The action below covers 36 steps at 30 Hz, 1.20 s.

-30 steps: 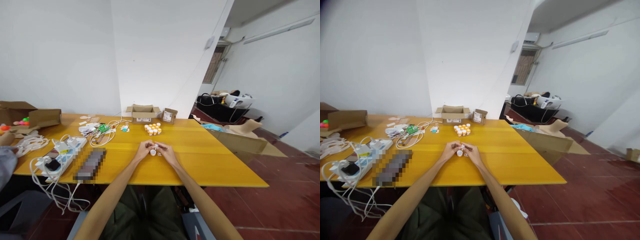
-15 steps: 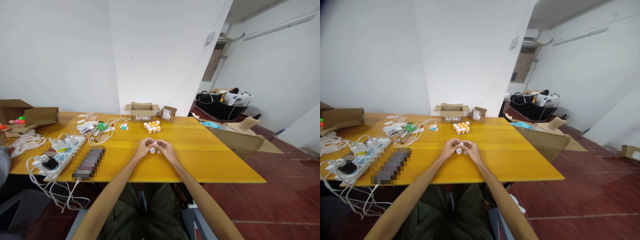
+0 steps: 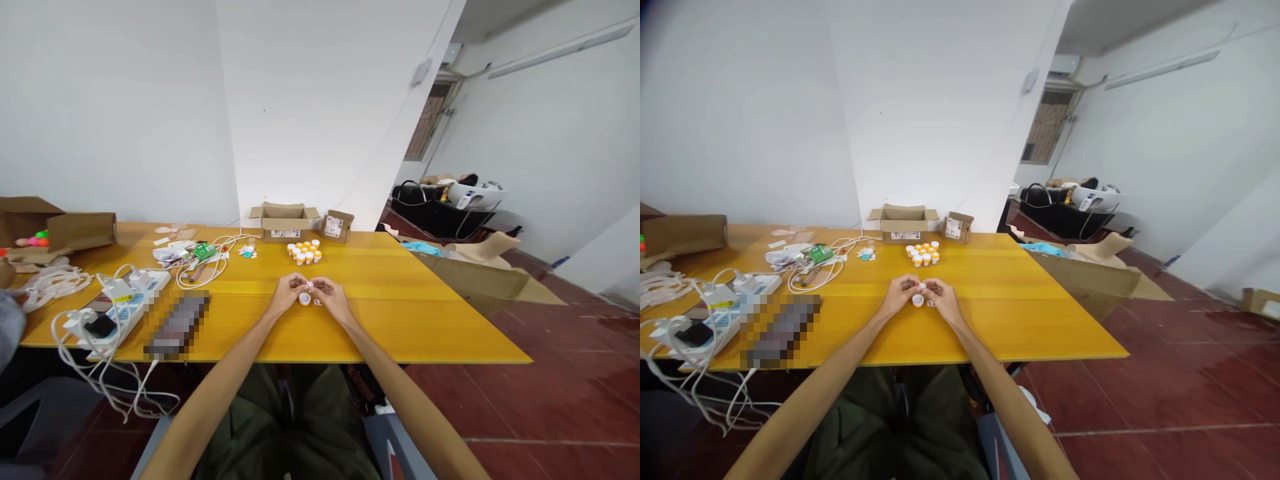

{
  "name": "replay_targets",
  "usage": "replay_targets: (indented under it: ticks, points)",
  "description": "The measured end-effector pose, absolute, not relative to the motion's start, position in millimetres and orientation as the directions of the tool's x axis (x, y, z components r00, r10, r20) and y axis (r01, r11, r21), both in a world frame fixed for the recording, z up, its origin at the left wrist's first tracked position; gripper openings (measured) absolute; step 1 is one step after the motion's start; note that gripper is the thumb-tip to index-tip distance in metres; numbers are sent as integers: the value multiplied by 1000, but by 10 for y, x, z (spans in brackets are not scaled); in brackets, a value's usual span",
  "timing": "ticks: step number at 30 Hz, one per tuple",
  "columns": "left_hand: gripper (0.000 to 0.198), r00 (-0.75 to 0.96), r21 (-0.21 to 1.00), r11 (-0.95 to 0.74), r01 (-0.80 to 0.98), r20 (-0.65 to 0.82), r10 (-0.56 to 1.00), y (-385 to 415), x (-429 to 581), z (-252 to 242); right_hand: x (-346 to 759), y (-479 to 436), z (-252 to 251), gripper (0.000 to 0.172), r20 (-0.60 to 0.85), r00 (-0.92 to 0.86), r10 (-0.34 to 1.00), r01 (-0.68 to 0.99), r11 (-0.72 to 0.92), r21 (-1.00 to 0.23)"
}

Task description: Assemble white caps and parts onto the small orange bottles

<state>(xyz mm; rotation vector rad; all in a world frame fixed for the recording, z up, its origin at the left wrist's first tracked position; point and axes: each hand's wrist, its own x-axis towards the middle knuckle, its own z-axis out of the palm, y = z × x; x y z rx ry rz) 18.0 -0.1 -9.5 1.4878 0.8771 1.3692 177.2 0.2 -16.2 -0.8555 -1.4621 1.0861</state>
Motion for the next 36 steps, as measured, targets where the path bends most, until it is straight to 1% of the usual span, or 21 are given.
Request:
replay_targets:
  ticks: [6, 16, 23, 26, 30, 33, 36]
  points:
    - [27, 114, 942, -321, -101, 331, 937, 25, 171, -119, 1766, -29, -125, 32, 350, -173, 921, -58, 345, -937]
    - [31, 148, 947, -315, -55, 320, 936, 8, 176, -108, 1767, -15, -142, 25, 359, -152, 921, -18, 360, -933]
    - [24, 154, 939, -342, -32, 343, 927, 8, 179, -106, 1781, -6, -138, 23, 377, -142, 915, 6, 381, -924]
    - [19, 153, 924, -380, 29, 372, 916, -2, 178, -98, 1775, -3, -146, 26, 391, -123, 912, -4, 393, -919]
    - [10, 158, 867, -465, 179, 441, 884, -41, 191, -76, 1784, 24, -175, 32, 399, -68, 915, -3, 399, -917]
    - [10, 201, 781, -536, 320, 497, 844, -89, 214, -60, 1814, 60, -203, 37, 385, -1, 923, -5, 385, -923]
    - [16, 308, 654, -598, 464, 513, 801, -146, 236, -49, 1845, 94, -237, 43, 355, 52, 933, -19, 356, -934]
